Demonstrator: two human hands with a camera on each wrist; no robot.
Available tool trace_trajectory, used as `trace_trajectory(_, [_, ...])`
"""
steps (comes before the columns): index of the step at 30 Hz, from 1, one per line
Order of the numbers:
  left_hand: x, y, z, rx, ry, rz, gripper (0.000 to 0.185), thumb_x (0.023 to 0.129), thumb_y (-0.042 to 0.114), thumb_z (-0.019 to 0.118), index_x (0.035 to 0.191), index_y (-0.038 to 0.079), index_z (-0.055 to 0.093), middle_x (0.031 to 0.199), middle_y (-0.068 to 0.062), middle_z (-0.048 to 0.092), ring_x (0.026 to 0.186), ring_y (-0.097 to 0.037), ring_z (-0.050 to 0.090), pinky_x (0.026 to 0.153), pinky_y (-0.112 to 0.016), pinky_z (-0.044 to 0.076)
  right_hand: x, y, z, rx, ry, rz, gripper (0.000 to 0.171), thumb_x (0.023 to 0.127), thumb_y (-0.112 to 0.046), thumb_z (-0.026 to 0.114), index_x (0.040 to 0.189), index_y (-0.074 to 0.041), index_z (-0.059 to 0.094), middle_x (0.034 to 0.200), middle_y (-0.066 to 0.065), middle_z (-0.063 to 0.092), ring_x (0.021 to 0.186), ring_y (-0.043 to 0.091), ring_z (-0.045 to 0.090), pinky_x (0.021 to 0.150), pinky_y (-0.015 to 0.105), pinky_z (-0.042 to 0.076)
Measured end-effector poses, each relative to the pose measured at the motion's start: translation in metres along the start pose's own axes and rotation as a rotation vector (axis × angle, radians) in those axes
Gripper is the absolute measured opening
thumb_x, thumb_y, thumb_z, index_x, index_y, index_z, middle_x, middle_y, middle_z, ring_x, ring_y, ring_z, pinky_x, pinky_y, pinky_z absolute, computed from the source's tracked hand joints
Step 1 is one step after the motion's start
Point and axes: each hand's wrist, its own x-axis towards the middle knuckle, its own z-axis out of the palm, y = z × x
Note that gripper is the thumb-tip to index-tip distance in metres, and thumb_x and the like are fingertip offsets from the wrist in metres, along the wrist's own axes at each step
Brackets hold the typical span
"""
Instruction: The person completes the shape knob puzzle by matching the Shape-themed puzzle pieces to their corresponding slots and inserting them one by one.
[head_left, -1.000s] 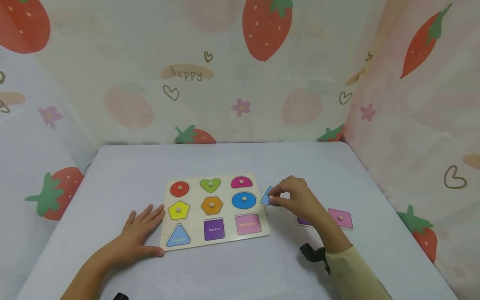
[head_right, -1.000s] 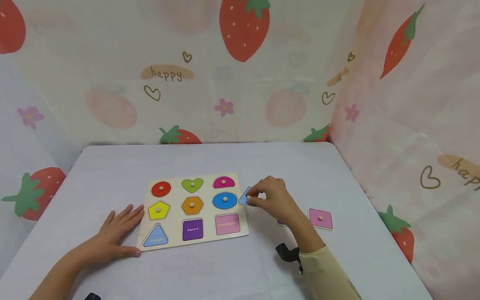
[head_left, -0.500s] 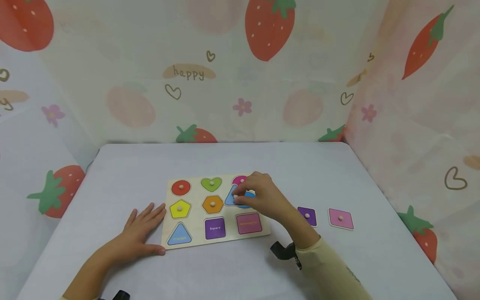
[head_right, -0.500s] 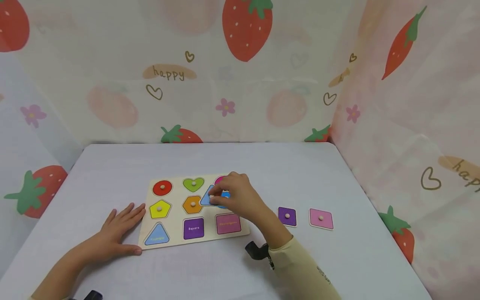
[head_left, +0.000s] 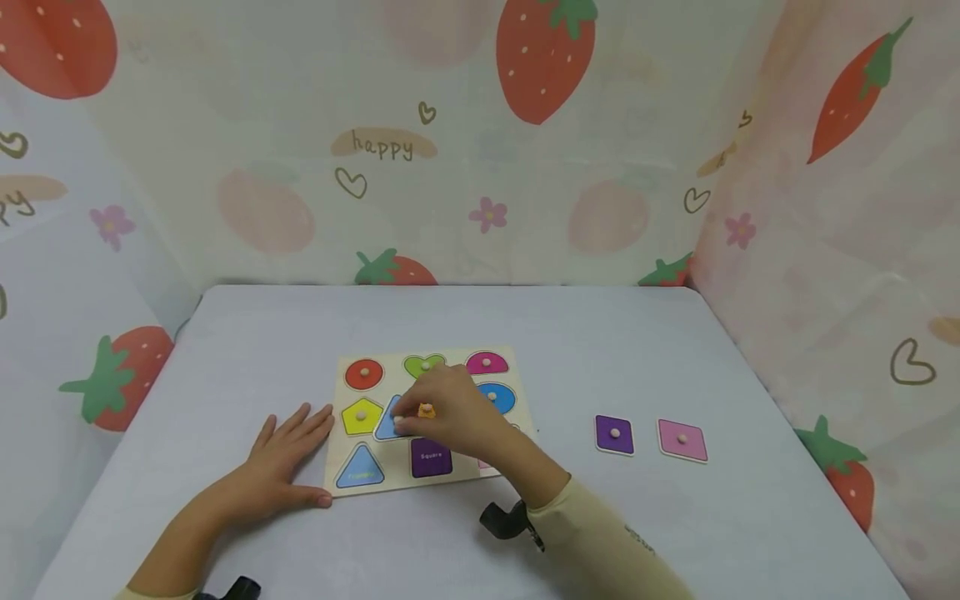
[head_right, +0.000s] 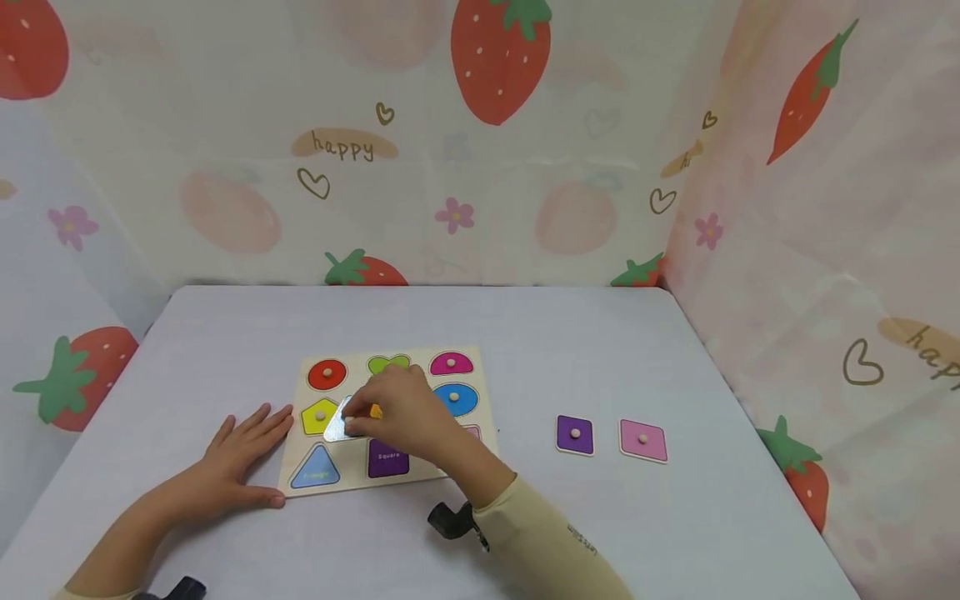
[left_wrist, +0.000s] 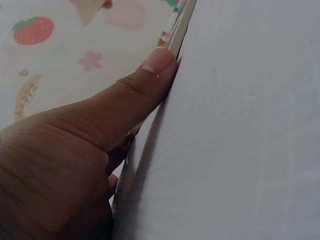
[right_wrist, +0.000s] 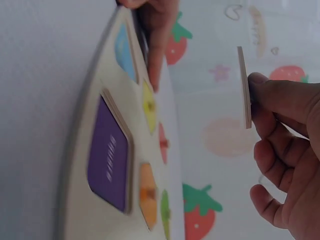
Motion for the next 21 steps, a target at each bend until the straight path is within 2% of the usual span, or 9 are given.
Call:
trace_trajectory(3, [0.000,-0.001,0.000,0.000,0.005,0.007,0.118,0.070,0.068,0.081,0.161,0.010,0.033,0.170,-0.011,0.024,0.157,-0.044,0.005,0.121,-0.067,-0.013,0.005,-0.009,0.012,-0.031,-0.021,-0.007,0.018,0.091,-0.038,0.079,0.106,-0.030,0.082,0.091,-0.024,0.072,0.098,-0.001,0.055,0.101,0.038,0.042])
trace_trajectory(10, [0.000,-0.004,0.000,-0.005,0.025,0.045,0.117,0.071,0.068,0.081,0.160,0.007,0.034,0.169,-0.014,0.026,0.156,-0.047,0.008,0.120,-0.069,-0.011,0.018,-0.019,0.036,-0.094,-0.054,-0.015,0.017,0.090,-0.041,0.079,0.105,-0.033,0.082,0.081,-0.028,0.068,0.092,0.000,0.052,0.092,0.031,0.041])
trace_trajectory(14, [0.000,-0.004,0.000,-0.012,0.014,0.033,0.118,0.071,0.067,0.081,0.160,0.008,0.034,0.169,-0.012,0.025,0.156,-0.045,0.006,0.120,-0.068,-0.012,0.022,-0.021,0.048,-0.123,-0.088,0.026,0.017,0.090,-0.043,0.079,0.106,-0.036,0.081,0.077,-0.031,0.063,0.090,-0.001,0.050,0.093,0.032,0.040])
trace_trajectory(21, [0.000,-0.002,0.000,-0.007,0.007,0.013,0.117,0.070,0.065,0.082,0.160,0.008,0.034,0.170,-0.012,0.025,0.157,-0.045,0.005,0.119,-0.070,-0.013,0.024,-0.021,0.067,-0.111,-0.126,0.084,0.016,0.088,-0.042,0.081,0.103,-0.037,0.082,0.070,-0.031,0.056,0.089,-0.001,0.047,0.090,0.030,0.038])
